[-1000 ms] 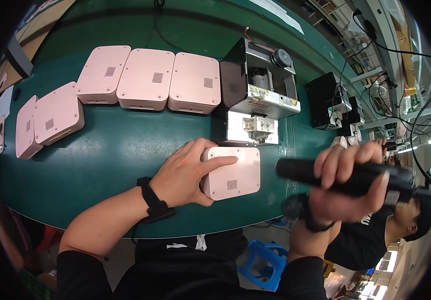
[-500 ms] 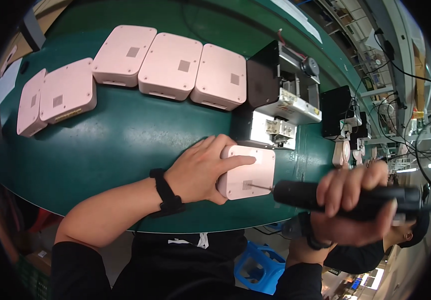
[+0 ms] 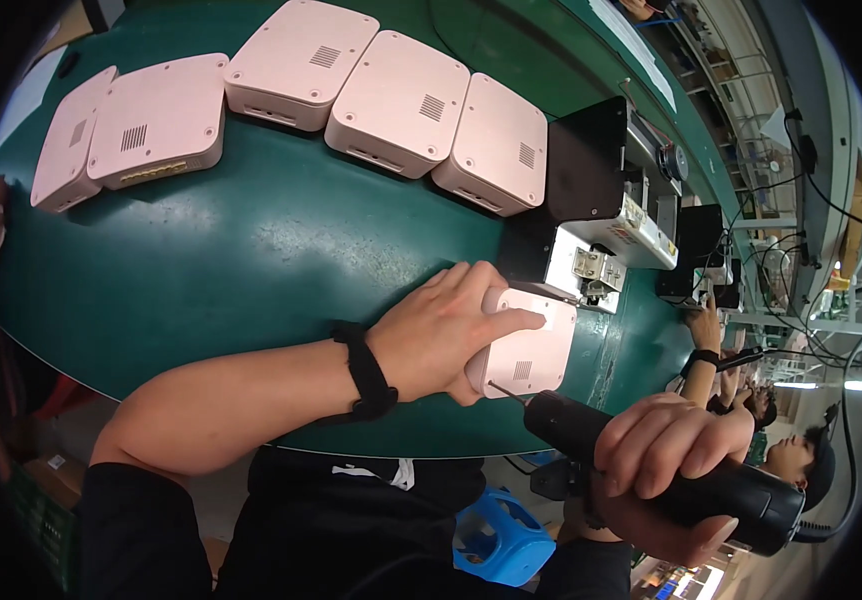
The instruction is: Assembling electronic device housings using an electric screwdriver.
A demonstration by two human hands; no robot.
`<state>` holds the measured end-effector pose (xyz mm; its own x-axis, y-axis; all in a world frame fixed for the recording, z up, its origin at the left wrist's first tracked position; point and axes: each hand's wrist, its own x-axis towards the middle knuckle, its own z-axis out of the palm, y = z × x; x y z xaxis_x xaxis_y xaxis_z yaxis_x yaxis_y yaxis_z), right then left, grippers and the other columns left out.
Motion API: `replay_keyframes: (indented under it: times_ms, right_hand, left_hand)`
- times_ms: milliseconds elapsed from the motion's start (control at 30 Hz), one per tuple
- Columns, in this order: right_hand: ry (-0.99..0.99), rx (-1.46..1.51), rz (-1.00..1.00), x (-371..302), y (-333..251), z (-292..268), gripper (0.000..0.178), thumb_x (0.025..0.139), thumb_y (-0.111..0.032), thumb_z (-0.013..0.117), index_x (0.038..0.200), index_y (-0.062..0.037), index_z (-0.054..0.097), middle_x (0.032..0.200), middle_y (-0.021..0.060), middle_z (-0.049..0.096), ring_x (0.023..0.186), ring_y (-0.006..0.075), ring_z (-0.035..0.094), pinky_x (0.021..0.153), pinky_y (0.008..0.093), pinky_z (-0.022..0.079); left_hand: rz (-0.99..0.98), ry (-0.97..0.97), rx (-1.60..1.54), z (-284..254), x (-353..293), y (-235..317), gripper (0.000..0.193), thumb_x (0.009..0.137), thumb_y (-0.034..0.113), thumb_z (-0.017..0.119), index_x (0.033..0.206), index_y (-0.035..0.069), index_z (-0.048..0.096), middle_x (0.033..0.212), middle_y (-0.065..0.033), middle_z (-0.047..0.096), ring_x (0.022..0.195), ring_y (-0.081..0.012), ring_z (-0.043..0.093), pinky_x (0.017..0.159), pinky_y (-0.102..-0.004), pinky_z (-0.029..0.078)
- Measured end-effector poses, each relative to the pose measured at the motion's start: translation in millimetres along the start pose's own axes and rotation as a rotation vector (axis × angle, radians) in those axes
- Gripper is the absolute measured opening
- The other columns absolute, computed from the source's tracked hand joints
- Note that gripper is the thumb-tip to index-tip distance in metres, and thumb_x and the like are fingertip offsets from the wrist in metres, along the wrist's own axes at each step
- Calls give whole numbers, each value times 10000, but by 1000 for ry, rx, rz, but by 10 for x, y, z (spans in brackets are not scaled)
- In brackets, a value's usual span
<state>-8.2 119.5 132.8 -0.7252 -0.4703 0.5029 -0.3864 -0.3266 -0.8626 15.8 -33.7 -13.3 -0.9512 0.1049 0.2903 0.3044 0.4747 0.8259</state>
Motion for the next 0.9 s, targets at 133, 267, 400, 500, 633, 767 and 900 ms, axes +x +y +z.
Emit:
replay_keyframes:
  times_ms: [133,267,400,500,633,767,900]
  right_hand:
    - [-90,36,127,49,-117,-62,485,854,-422,745,989,-68,443,688,52,557,502,195,561,528,359,494]
    - [0,96,192,-24,-205,-45,509,841,-397,794,1021,-55,463,717,65,577,555,228,598,593,400,522]
    - [74,137,18,-110,-303,-161,470,841,-393,765,955,-54,460,656,67,577,486,207,585,508,363,523]
    - [11,101,-70,-411,-360,-489,442,834,-348,773,950,-34,485,663,84,601,490,211,601,512,368,542]
    - [-7,-146,14,-894,-299,-753,395,815,-212,799,1012,21,549,726,104,641,601,247,645,617,410,570]
    - [0,-174,-68,-1217,-213,-833,351,800,-128,782,1014,32,554,744,98,640,644,256,657,659,412,575]
    - [-12,-230,-116,-1324,-235,-861,316,788,-69,759,1002,30,549,750,101,637,640,252,654,673,403,576]
  left_hand:
    - [9,-20,2,-16,0,-11,894,503,124,900,1332,235,584,1235,-139,482,1149,-346,520,1000,-397,466]
    - [72,-67,36,-53,58,43,885,513,150,900,1336,233,587,1238,-141,488,1161,-345,517,1009,-401,461]
    - [107,-64,32,-108,73,59,877,521,188,902,1341,234,592,1234,-143,497,1163,-344,521,1002,-412,466]
    - [69,-142,60,-113,125,133,861,535,207,904,1340,229,597,1224,-142,504,1150,-346,531,996,-412,470]
    - [30,-190,18,-144,161,294,814,622,278,887,1367,192,570,1226,-132,516,1119,-314,565,973,-406,490]
    - [-215,-361,-412,101,182,395,763,756,401,836,1408,160,519,1275,-108,538,1083,-229,590,950,-381,507]
    - [-654,-608,-749,607,638,655,738,880,518,703,1458,136,447,1306,-102,559,1070,-190,597,950,-352,510]
